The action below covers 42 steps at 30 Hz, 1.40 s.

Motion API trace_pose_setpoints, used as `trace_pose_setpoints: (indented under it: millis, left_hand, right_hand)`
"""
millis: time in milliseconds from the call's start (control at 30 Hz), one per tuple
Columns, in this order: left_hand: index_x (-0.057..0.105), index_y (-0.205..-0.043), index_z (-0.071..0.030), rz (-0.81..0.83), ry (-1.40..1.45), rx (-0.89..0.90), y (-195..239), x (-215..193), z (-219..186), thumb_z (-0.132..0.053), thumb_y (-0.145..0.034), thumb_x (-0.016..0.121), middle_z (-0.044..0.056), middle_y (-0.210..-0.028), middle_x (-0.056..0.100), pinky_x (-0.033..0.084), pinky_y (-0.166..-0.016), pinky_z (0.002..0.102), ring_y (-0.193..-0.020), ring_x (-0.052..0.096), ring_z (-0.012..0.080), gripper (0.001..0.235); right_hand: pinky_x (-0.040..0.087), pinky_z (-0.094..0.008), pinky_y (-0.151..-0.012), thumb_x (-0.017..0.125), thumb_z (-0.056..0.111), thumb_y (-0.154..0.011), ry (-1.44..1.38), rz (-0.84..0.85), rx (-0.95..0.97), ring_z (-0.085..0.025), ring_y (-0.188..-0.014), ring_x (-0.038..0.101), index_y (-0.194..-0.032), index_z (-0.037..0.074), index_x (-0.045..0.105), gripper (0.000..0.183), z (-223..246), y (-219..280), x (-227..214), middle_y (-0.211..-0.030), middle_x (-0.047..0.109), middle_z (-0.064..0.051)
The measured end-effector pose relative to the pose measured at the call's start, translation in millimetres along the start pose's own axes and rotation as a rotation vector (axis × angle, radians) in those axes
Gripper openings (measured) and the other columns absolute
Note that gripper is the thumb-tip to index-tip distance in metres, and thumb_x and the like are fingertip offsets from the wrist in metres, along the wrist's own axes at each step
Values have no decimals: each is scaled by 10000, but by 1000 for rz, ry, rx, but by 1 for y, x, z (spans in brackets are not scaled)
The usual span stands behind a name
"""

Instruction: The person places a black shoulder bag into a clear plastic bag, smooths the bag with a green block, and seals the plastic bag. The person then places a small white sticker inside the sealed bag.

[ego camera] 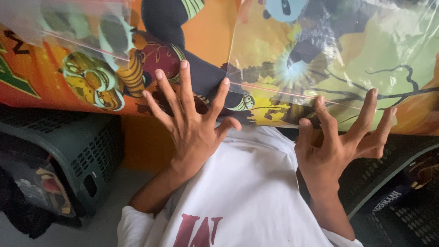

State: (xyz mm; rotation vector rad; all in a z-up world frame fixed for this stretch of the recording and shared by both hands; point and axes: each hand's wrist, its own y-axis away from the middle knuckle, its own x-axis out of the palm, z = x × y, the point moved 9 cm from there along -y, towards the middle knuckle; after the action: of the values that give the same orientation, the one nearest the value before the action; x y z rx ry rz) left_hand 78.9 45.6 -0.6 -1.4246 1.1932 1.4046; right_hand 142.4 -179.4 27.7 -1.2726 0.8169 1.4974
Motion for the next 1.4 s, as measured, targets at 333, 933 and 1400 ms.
trace_pose_setpoints:
  millis: [333,933,1400]
  left_hand:
    - [487,-1548,-441,-66,147,14,1,0,-4,-803,-937,84,278,-1653,173,40,-1220,815,-1523,49,604,816]
    - [477,-1537,-409,-32,63,41,-7,-18,-9,-745,-963,83,261,-1639,295,112,-1146,834,-1490,178,625,772]
    - [348,-1602,-441,41,31,43,-1,-10,-8,-731,-996,154,249,-1685,227,127,-1152,837,-1526,150,614,699]
  right_hand:
    - [149,-529,-1184,475,453,-1164,17,-24,-24,-451,-1539,140,-1258,175,834,463,-3,1,1,-1646,334,-258]
    - [116,-573,-1217,477,488,-1131,-64,75,23,-519,-1538,106,-1397,200,760,483,-9,1,1,-1670,260,-272]
    - [150,-615,-1218,324,677,-1083,-9,58,-141,-489,-1561,164,-1622,226,460,716,51,-43,-17,-1688,284,-183]
